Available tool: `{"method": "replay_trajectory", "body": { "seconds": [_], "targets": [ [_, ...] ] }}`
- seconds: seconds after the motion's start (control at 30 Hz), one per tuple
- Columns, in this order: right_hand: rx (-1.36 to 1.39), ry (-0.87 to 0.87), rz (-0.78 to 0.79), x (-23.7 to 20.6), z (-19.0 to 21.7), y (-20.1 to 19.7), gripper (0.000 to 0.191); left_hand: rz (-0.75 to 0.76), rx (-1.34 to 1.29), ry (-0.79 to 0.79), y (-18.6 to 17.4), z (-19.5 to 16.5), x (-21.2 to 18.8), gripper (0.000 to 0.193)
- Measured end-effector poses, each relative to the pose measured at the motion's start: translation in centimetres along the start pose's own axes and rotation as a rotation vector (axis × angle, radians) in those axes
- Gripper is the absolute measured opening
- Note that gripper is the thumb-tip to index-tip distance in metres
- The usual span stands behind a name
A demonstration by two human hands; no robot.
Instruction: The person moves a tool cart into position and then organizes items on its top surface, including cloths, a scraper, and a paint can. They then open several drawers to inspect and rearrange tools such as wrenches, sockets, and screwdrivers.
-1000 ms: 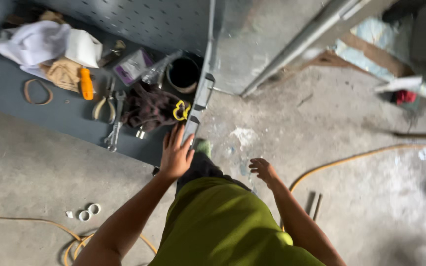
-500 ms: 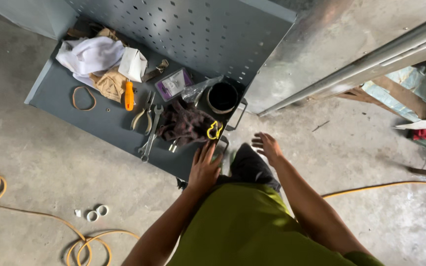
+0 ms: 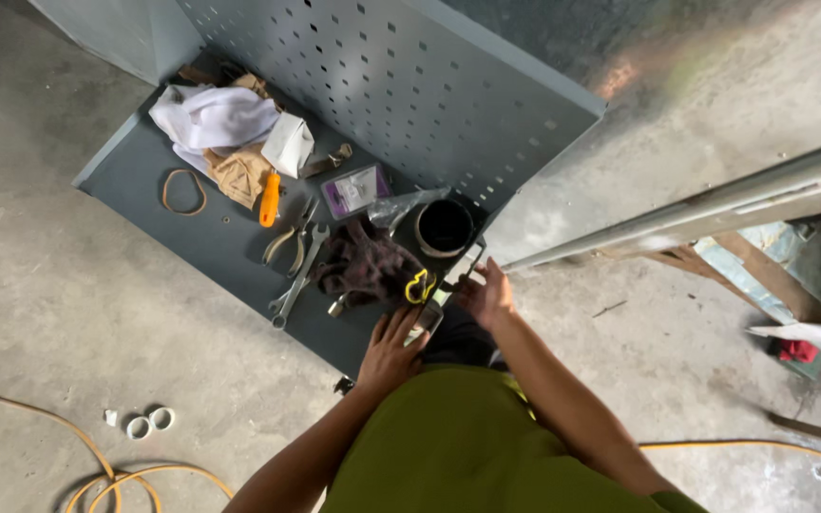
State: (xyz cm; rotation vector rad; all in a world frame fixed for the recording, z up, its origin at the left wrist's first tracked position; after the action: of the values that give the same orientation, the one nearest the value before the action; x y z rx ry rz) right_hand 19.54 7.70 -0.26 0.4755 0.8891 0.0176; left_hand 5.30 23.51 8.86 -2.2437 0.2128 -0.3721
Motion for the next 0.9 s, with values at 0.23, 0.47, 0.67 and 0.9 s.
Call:
{"method": "replay_trajectory", "body": {
  "seconds": [0.23, 0.47, 0.67, 0.9],
  "targets": [
    [0.017, 0.032, 0.0, 1.2, -0.2, -1.2, 0.049, 0.047, -0.021, -0.044, 0.1, -0.2, 0.3, 0.054],
    [-0.134, -0.07, -0.004, 1.8, -0.8, -4.9, 0.05, 0.017, -0.148, -0.013, -3.5, -2.7, 2.3, 0.05],
    [-0.595, -0.092, -0.281, -1.8, -2.0, -16.2, 0.056, -0.261, -0.471, -0.32, -11.9, 1.3, 7.0, 0.038],
    [-0.824, 0.03, -0.444, -7.1, -7.3, -22.7, 0.054, -0.205, 0.144, -0.087, -13.8, 9.3, 18.4, 0.033]
  ]
}}
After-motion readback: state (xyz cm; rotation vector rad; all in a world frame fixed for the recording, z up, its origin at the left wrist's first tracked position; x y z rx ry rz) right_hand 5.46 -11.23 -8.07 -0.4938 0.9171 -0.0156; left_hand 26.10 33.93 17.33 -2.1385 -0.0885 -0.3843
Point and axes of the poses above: each hand's wrist, its own x-axis towards the middle knuckle, its own y-axis out of the palm, z = x × y, the point moved 9 cm from there along x, towards the middle knuckle, and after that the axes turned 10 degrees about -x, right-handed, at the moved point
